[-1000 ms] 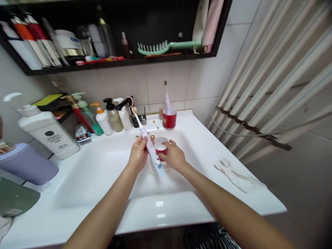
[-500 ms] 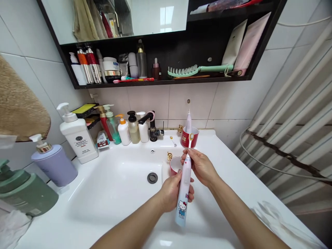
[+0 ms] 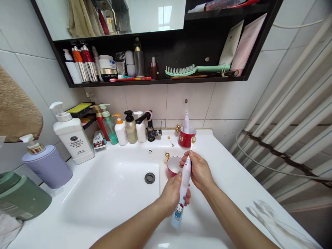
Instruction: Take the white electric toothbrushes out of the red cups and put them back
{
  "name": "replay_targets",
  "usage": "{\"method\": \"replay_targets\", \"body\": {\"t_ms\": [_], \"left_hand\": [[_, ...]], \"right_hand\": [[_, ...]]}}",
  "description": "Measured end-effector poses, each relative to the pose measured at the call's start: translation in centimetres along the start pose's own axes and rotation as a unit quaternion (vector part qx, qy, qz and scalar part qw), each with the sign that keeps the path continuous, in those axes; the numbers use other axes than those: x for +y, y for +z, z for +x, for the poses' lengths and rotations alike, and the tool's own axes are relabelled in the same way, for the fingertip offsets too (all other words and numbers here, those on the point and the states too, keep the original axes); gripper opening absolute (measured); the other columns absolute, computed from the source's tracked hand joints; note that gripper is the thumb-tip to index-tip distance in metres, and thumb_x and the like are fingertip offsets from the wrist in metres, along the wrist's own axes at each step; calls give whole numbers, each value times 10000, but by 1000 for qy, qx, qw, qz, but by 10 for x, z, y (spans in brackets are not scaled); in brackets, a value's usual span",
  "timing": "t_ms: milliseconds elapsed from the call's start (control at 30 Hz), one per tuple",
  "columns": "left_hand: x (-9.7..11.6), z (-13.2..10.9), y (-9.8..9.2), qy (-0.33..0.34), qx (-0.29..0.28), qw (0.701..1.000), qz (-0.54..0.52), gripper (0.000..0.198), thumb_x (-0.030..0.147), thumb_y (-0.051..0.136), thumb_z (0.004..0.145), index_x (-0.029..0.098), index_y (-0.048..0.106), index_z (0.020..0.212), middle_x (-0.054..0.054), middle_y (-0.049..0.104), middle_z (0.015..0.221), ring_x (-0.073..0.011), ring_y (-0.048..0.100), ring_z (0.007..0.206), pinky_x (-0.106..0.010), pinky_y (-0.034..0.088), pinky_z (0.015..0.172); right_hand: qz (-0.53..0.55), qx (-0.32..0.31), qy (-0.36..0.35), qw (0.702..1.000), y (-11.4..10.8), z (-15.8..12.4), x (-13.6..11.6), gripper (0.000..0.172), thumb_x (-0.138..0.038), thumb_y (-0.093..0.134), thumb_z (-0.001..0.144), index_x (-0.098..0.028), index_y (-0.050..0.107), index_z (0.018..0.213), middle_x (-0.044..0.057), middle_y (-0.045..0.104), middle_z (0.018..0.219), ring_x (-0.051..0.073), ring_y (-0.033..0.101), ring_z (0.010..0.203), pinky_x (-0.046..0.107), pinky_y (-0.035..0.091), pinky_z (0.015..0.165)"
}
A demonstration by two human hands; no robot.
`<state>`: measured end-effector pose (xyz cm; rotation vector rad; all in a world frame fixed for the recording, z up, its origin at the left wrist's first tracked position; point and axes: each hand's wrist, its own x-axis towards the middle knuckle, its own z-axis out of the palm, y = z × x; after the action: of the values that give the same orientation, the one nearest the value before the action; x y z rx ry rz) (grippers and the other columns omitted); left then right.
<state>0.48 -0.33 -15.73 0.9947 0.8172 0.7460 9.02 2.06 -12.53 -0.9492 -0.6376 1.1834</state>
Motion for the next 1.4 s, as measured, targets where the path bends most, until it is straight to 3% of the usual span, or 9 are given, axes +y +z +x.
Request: {"method": "replay_targets", "body": {"t_ms": [67,200,333,500,667,833,1000,1200,1400], "left_hand": [[-1,0,0,14,15,1000,23,525,643,243,573,143,393,623,31,411,418,-63,363,314,-202,272,355],[0,-1,-1,-41,-18,999,-21,520,637,221,588,147,387,646,34,411,421,-62,363,320,-202,279,359],[2,-2,-1,-4,13,999,33,521,638,241,581,143,394,635,27,422,423,-68,370,309,-204,273,349],[3,-2,-2,-79,-30,996,-39,518,631,213,598,147,393,637,35,408,420,-54,357,316,-194,270,361],[2,-2,-2,-7,11,999,42,511,627,238,591,145,403,630,30,422,416,-67,365,305,-200,268,344],[4,-3,-2,-33,5,999,30,543,641,200,586,145,414,644,34,424,409,-68,366,310,-202,278,352],[6,-4,-3,8,22,996,90,509,621,255,588,141,420,628,28,431,417,-67,373,311,-197,265,351],[7,-3,-5,-95,-30,995,-3,531,632,214,595,141,410,639,31,416,418,-58,360,323,-194,267,369],[6,1,-12,3,7,992,128,477,606,276,596,148,406,625,24,439,435,-64,377,316,-188,264,346]], "right_hand": [[1,12,-11,1000,0,0,1,171,-330,509,611,-166,462,598,-42,489,462,78,473,417,208,388,431],[23,8,6,1000,0,1,3,167,-327,504,617,-168,454,599,-53,466,442,71,458,395,213,394,431],[16,23,-1,1000,0,2,4,167,-325,508,613,-168,453,601,-49,475,449,75,465,402,212,395,427],[36,8,24,999,-1,1,1,169,-317,530,593,-168,451,586,-49,471,438,75,463,396,209,396,424],[7,27,4,1000,-1,2,0,185,-337,528,590,-166,460,586,-39,488,454,89,478,408,224,399,424],[30,11,23,999,-1,2,0,181,-329,539,576,-169,455,573,-45,471,437,89,467,395,230,396,414],[25,28,4,999,0,3,1,176,-330,531,586,-168,462,584,-40,484,455,91,478,412,234,405,431],[54,41,33,997,-2,6,-1,127,-276,517,609,-171,462,565,-49,464,438,72,457,392,228,420,454],[45,36,12,998,-3,8,4,140,-301,522,602,-176,468,571,-40,476,463,84,472,418,234,425,449]]}}
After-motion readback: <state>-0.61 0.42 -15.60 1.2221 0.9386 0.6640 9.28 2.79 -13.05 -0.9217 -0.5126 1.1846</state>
